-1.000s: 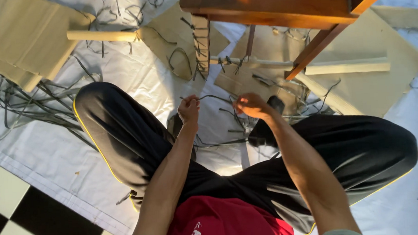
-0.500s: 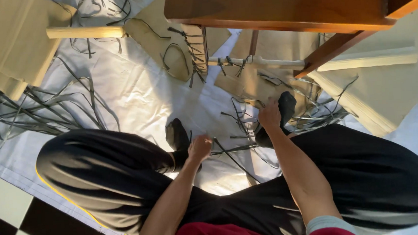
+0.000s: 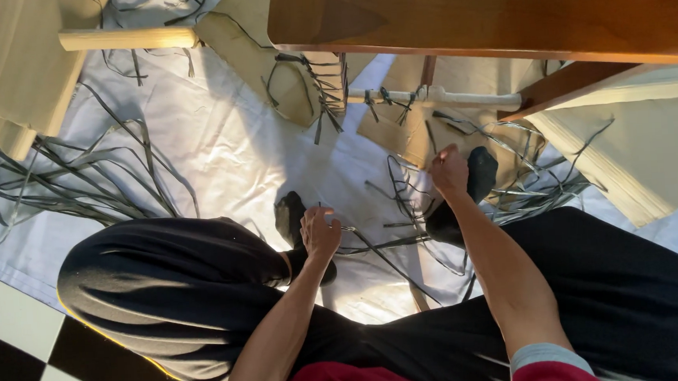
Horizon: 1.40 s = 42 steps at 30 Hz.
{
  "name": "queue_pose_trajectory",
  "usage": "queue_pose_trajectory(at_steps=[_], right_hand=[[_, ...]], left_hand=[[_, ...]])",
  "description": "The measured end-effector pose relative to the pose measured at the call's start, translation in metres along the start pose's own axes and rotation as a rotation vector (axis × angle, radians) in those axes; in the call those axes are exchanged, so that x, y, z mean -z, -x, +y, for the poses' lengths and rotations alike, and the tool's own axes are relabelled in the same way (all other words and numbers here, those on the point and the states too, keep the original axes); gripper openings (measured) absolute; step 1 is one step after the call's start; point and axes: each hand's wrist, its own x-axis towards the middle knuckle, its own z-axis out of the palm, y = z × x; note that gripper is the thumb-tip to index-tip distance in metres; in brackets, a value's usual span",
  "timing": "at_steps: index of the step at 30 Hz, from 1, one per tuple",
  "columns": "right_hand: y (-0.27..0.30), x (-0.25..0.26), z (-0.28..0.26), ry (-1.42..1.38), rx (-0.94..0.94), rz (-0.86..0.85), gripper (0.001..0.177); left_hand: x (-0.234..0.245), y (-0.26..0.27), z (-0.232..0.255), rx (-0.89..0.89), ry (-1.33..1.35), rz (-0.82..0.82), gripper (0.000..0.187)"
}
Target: Wrapping furniture legs and frame with protective padding and securing them with dark straps for transport.
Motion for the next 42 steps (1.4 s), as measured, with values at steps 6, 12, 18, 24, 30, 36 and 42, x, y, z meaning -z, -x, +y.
queue_pose_trajectory(at_steps=[6,12,18,24,30,36,42], right_hand=[[0.011,0.048,-0.057,-0.381,0.212,0.467,0.019],[0.033,0.054,-0.061,-0.094,0.084,0.135,0.028],[0.082,0.051,-0.077,0.171,0.233,-0.171,0.077],[0.069,-0.049,-0.002,0.354,0.393,-0.338,0.033],[0.05,0.027,-0.073,-0.037,0.078,-0.42,0.042],[0.016,-0.006,-0.041,-0.041,0.4,-0.188,0.04],[0.014,0.001,-0.051,-0.091,0.26,-0.4,0.036]], left_hand=[[-0.005,0.0,0.005,-0.045,0.044,0.08,0.027],[-0.001,0.0,0.011,-0.092,0.079,0.193,0.027],[-0.001,-0.001,0.008,-0.093,0.103,0.193,0.029],[-0.004,0.0,0.002,-0.131,0.122,0.21,0.028],[-0.012,-0.004,-0.005,-0.164,0.141,0.209,0.029],[-0.006,0.0,0.004,-0.138,0.189,0.15,0.029],[-0.011,0.009,0.024,-0.326,0.236,0.091,0.027]])
